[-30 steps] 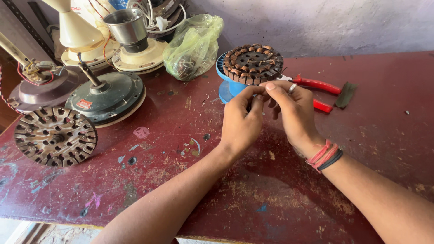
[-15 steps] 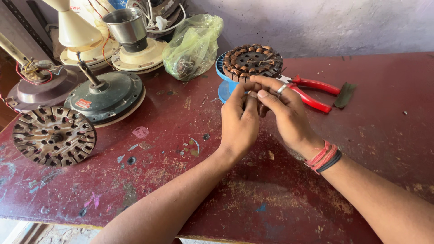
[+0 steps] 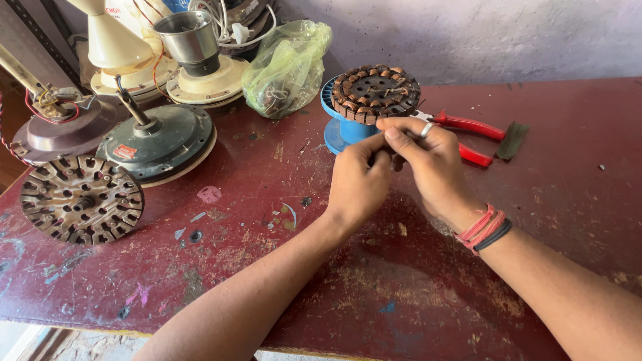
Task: The person repeatedly picks up small dark fragments from a red workbench and places them into slots on a blue motor stator. The hands work continuously over the stator, inserting pieces one at a time while other disassembled motor parts and tools remain on the table.
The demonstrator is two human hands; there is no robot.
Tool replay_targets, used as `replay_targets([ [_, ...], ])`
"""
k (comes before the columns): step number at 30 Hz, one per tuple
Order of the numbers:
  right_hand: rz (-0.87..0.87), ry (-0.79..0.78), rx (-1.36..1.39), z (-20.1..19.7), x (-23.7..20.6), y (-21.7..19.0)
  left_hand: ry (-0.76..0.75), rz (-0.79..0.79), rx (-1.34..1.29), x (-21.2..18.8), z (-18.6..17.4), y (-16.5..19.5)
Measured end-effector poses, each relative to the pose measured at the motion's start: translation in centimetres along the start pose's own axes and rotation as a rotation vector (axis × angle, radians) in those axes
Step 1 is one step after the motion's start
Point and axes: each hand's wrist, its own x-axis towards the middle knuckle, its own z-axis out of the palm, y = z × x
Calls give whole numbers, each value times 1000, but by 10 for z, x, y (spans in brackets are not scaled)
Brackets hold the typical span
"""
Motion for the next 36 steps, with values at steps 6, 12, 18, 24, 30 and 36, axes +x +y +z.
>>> replay_targets([
  [6,-50,-192,-175,6,-4,-5,128,-60,-261,-3,10,-12],
  [12,-84,-248,-256,8,-4,-2,105,-169,-490,4,16,-34],
  [18,51,-321,-287,11,-11,-9,174,-231,-622,13,14,-43],
  [24,-88,-423,-230,13,-11,-13,225,-387,-762,10,10,-35],
  [30,137,-263,-318,23,-18,-14,311,-449,-899,6,10,-27],
  [36,104,-169,21,26,-18,-21,322,-322,-899,8,5,-24],
])
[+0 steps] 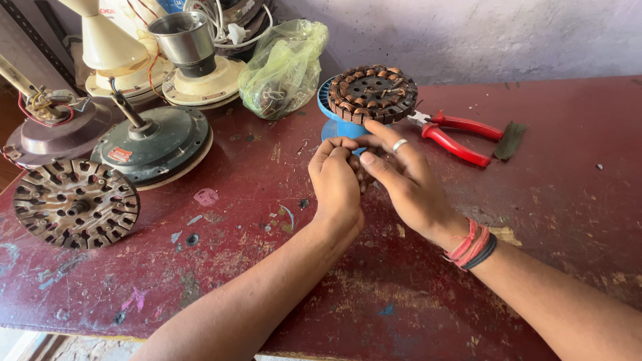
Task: The person repeatedly picks up small dark fragments from a red workbench and places them into slots on a blue motor stator. The hands work continuously over the stator, inserting pieces one at a time while other disassembled motor parts and tools remain on the table.
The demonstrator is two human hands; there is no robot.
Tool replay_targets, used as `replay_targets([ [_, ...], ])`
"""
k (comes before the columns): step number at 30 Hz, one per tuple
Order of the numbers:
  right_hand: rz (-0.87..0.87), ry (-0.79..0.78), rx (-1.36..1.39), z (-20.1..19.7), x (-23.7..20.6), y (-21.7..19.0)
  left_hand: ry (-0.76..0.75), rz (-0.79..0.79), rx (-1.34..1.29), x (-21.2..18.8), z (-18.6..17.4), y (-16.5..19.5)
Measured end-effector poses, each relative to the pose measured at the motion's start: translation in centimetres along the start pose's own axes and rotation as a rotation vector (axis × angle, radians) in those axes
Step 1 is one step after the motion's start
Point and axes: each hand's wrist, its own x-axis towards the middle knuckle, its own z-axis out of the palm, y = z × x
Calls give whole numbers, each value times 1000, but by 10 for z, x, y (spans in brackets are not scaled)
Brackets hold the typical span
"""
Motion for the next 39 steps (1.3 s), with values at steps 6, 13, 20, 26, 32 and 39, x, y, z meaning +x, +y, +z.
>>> replay_targets([
  [6,2,10,60,7,-5,-2,46,5,-1,-4,2,2],
  [13,94,-28,198,4,-4,0,-44,97,34,-7,2,-2],
  [20,-6,64,217,-2,3,9,-258,248,227,-13,3,-4],
  [26,24,243,288,-12,8,16,-341,348,432,-21,5,-5],
  [32,113,403,269,-20,12,18,-444,322,813,-24,8,-3],
  [39,-66,417,109,-29,12,28,-444,242,880,-27,11,2],
])
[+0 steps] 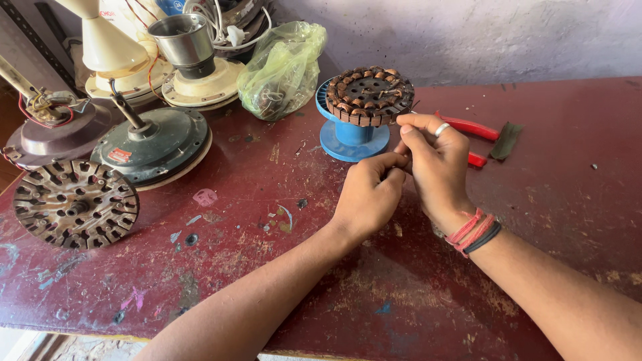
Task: The person repeatedly picks up small dark fragments from a red workbench and places them into slots on a blue motor stator. The hands work continuously over the stator, inserting pieces one at a time while other disassembled motor parts and tools remain on the table.
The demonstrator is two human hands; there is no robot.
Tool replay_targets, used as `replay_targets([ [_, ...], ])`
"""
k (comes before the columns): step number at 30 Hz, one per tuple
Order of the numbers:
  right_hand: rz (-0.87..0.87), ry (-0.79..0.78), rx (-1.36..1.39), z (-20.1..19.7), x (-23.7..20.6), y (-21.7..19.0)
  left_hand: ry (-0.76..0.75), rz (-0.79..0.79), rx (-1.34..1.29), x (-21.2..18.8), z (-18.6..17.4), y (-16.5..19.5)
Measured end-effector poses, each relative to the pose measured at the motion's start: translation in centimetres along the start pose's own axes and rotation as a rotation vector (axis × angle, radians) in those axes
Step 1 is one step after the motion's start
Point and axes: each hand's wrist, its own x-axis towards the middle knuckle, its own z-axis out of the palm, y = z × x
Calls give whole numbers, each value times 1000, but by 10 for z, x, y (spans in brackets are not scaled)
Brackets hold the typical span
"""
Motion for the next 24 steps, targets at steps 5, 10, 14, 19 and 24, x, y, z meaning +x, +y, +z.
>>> replay_targets([
  [5,-10,-62,-274,-1,2,6,176,-195,-91,7,-6,-2],
  [10,-56,-85,-354,0,1,6,296,-268,-166,14,-10,-3],
  [14,-132,-5,-495,0,2,2,267,-245,-161,12,-6,-3],
  [19,-184,53,-468,0,2,0,226,-233,-187,11,-5,-5],
  [24,-194,75,-512,-1,4,-1,210,-183,-186,12,-2,-9],
])
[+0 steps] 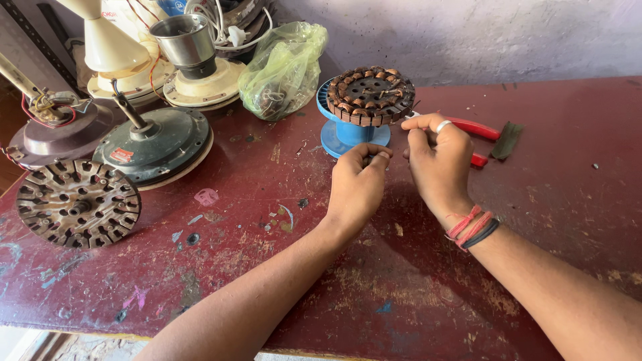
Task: The person repeatedly picks up small dark fragments from a red workbench and places them into slots on a blue motor stator. The hands work continuously over the stator, inserting pieces one at a time while other disassembled motor parts and tools remain on the table.
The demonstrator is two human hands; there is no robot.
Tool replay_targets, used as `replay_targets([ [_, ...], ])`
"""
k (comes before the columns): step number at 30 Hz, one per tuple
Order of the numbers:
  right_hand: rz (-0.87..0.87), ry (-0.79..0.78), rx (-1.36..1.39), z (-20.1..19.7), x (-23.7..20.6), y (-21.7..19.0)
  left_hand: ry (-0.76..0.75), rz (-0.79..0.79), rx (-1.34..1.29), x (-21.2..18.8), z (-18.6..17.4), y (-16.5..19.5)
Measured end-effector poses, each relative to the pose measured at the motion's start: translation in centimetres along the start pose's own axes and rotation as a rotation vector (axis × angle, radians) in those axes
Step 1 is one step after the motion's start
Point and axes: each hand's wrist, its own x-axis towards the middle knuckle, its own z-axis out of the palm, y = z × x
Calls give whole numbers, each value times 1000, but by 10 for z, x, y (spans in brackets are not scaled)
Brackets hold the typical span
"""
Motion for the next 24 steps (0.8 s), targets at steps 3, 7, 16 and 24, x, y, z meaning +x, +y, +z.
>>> replay_targets([
  [3,-82,18,-32,-1,2,0,-5,1,-4,1,0,-2],
  [7,-65,11,-104,-2,3,-1,-12,23,11,2,1,-4],
  [16,-135,-126,-24,-8,4,-6,-33,32,36,4,1,-7],
  [24,-41,-266,-139,-7,5,-5,-21,21,61,-2,-1,0],
])
